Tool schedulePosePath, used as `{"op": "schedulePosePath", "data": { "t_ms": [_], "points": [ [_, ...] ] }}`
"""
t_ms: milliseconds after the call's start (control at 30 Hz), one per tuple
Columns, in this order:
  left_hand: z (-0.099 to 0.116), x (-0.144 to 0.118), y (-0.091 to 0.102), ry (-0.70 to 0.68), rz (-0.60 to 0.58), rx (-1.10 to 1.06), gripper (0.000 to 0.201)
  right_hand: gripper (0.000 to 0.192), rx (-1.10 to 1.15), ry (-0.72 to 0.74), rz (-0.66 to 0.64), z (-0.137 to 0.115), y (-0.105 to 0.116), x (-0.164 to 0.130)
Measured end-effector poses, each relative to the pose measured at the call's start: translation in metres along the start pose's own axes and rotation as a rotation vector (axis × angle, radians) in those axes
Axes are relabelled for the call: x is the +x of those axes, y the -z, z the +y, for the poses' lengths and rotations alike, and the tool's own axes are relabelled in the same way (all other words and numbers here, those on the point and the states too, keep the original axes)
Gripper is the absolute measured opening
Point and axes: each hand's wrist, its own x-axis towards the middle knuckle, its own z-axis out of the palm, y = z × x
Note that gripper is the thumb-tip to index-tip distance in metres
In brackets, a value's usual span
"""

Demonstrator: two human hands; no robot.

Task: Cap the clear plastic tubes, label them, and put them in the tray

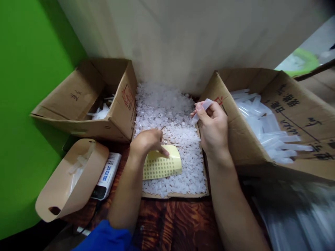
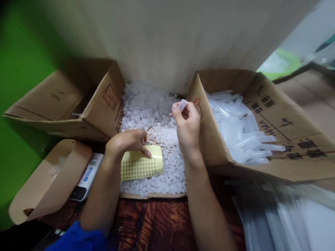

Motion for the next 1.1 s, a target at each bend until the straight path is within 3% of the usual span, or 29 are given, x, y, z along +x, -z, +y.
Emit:
{"op": "schedulePosePath", "data": {
  "t_ms": [67, 200, 367, 433, 500, 600, 700, 767, 900, 1100],
  "points": [
    [0.004, 0.002, -0.003, -0.004, -0.029, 0.006, 0.049, 0.031, 0.031, -0.013, -0.022, 0.001, 0.001, 0.001],
    [0.008, 0.009, -0.011, -0.045, 0.027, -0.028, 0.035, 0.029, 0.029, -0.04, -0.069, 0.0, 0.003, 0.001],
    [-0.012, 0.005, -0.001, -0.151, 0.168, -0.159, 0.015, 0.025, -0.041, -0.024, -0.102, -0.002, 0.006, 0.001],
    [-0.022, 0.0, 0.009, -0.23, 0.285, -0.313, 0.007, 0.024, -0.117, -0.015, -0.095, -0.004, 0.006, 0.0],
    [-0.031, -0.005, 0.017, -0.321, 0.491, -0.54, 0.004, 0.027, -0.166, -0.055, -0.105, -0.007, 0.005, -0.002],
    [-0.037, -0.009, 0.024, -0.394, 0.761, -0.802, 0.003, 0.041, -0.126, -0.242, -0.213, -0.013, 0.004, -0.004],
    [-0.037, -0.006, 0.024, -0.352, 0.872, -0.904, 0.003, 0.04, -0.033, -0.426, -0.338, -0.019, 0.002, -0.006],
    [-0.036, -0.002, 0.023, -0.288, 0.928, -0.952, 0.003, 0.044, 0.032, -0.471, -0.359, -0.02, 0.001, -0.007],
    [-0.033, 0.005, 0.021, -0.192, 0.986, -0.99, 0.004, 0.042, 0.198, -0.484, -0.3, -0.019, -0.003, -0.009],
    [-0.034, 0.01, 0.015, -0.163, 1.077, -0.88, 0.005, 0.035, 0.366, -0.552, -0.228, -0.026, -0.008, -0.009]
  ]
}}
